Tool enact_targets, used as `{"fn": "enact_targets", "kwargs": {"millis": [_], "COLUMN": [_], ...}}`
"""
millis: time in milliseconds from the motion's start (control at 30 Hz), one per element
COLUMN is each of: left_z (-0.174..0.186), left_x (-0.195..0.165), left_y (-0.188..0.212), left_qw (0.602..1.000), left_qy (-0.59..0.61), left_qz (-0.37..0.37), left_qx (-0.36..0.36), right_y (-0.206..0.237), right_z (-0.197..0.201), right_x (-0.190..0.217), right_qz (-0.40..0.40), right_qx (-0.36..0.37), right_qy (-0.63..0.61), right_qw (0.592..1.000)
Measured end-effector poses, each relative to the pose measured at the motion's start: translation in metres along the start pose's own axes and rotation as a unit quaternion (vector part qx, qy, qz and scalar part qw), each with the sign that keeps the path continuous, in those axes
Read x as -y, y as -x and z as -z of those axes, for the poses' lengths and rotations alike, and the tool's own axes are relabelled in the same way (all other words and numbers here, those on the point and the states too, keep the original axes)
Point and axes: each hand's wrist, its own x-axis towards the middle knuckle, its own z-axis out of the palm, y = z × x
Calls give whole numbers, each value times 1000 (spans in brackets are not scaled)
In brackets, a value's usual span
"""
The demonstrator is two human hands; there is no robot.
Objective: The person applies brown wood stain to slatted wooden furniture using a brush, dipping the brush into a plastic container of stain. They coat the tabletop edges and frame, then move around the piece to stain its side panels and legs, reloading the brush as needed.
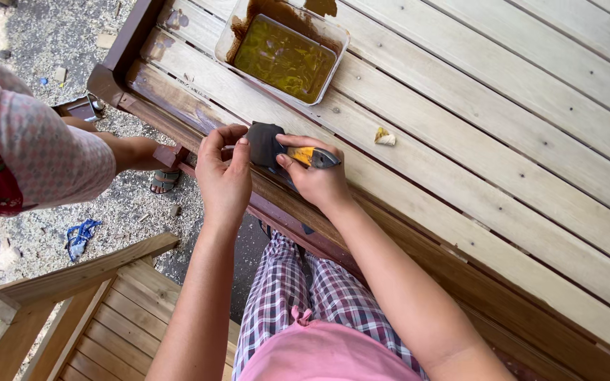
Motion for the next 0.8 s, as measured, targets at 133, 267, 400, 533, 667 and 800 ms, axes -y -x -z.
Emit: {"fn": "enact_targets", "kwargs": {"millis": [133,267,400,533,667,800], "left_z": [-5,-7,-3,-3,-3,-8], "left_x": [2,3,1,0,2,1], "left_y": [2,12,16,17,17,11], "left_qw": [1000,999,999,1000,999,999], "left_qy": [-14,-21,-6,-21,-32,-23], "left_qz": [14,28,31,10,-9,27], "left_qx": [-12,-13,-13,-10,-11,3], "right_y": [34,98,81,14,24,85], "right_z": [68,156,123,38,49,124], "right_x": [12,23,19,4,1,24], "right_qz": [-121,-219,-50,-1,65,41], "right_qx": [3,-43,-9,-18,-20,-17], "right_qy": [-8,56,98,61,74,157], "right_qw": [993,973,994,998,995,987]}}
